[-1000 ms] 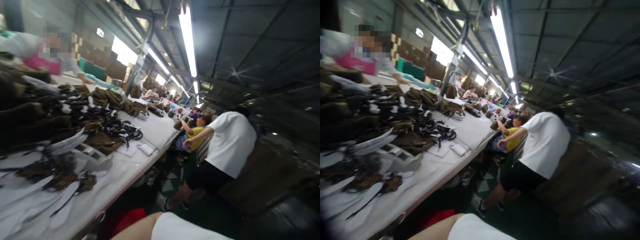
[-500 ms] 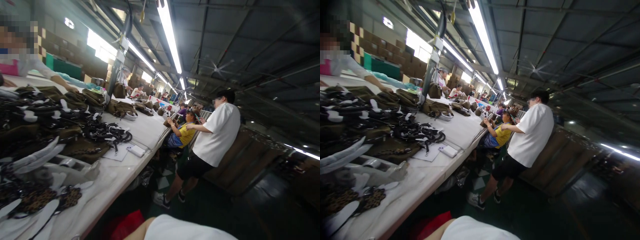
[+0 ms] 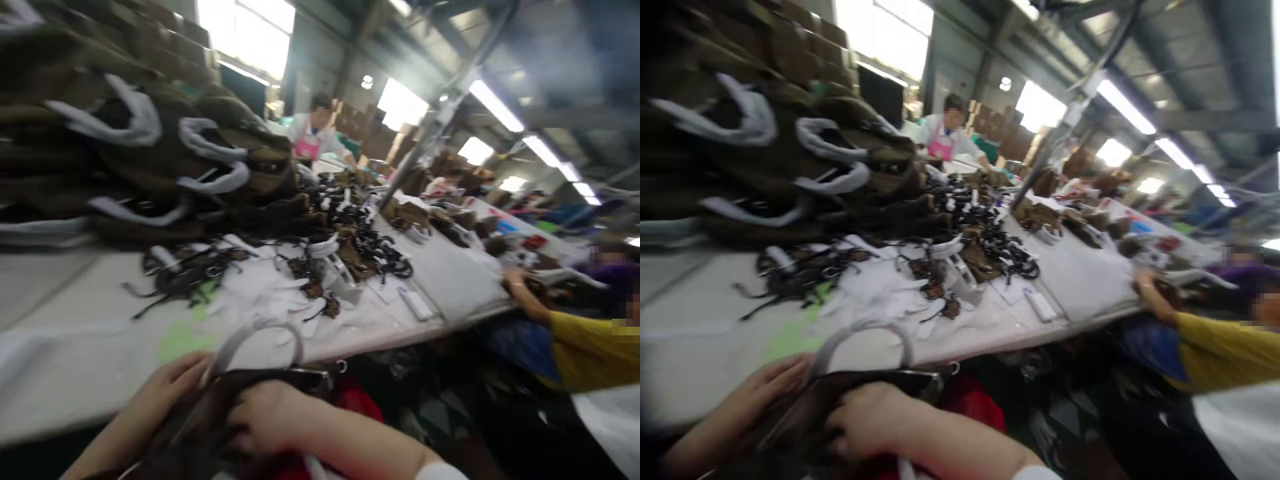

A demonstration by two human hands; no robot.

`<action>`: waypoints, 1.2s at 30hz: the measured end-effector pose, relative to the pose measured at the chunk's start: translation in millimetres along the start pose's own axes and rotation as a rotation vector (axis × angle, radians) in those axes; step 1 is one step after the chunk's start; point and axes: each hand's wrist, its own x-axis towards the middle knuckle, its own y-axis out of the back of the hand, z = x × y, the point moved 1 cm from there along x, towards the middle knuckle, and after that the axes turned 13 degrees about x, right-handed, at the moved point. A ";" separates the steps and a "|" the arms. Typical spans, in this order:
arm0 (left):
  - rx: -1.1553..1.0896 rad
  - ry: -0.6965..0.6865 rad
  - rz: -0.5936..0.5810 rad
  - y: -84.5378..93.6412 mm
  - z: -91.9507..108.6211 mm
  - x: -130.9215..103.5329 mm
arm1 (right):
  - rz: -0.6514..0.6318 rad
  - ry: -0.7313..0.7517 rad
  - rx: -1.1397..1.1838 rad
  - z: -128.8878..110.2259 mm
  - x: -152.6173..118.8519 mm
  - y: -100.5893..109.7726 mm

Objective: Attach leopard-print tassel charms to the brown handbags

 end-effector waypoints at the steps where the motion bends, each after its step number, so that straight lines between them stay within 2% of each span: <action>1: 0.056 0.081 0.049 7.3 -11.7 -6.7 | -0.004 0.008 0.015 -2.5 4.2 -4.3; 5: 0.438 0.349 0.308 38.9 -37.3 -1.4 | 0.034 -0.017 0.088 -0.6 0.8 -6.0; 7: 0.534 0.428 0.365 54.5 -44.8 7.4 | 0.033 -0.029 0.111 -1.9 -3.6 -3.8; 11: 0.599 0.407 0.278 69.6 -56.7 23.0 | 0.036 -0.040 0.134 -6.5 -5.0 -2.5; 18: 0.632 0.329 0.159 69.2 -61.3 40.0 | 0.067 0.011 0.124 -2.8 -2.1 -6.4; 21: 0.601 0.326 0.140 70.3 -57.9 38.2 | 0.055 0.018 0.107 -2.6 -3.0 -4.9; 24: 0.544 0.315 0.145 70.9 -47.1 25.2 | 0.049 0.019 0.098 -2.6 -3.6 -2.5; 28: 0.487 0.190 0.230 74.1 -16.8 -6.1 | 0.037 0.017 0.118 -2.8 -2.9 -1.5; 30: 0.368 0.133 0.293 74.1 0.5 -23.3 | 0.037 0.016 0.130 -3.2 -2.5 -1.8; 31: 0.270 0.104 0.283 72.5 8.6 -31.2 | 0.040 0.020 0.141 -3.4 -2.4 -2.0; 32: 0.171 0.072 0.220 69.4 16.3 -38.3 | 0.043 0.025 0.153 -3.6 -2.4 -2.0; 34: 0.070 -0.053 -0.035 59.6 31.6 -49.6 | 0.047 0.025 0.171 -4.1 -2.3 -1.3; 36: 0.183 -0.167 -0.284 48.1 44.8 -56.3 | 0.029 0.013 0.166 -4.8 -2.0 0.0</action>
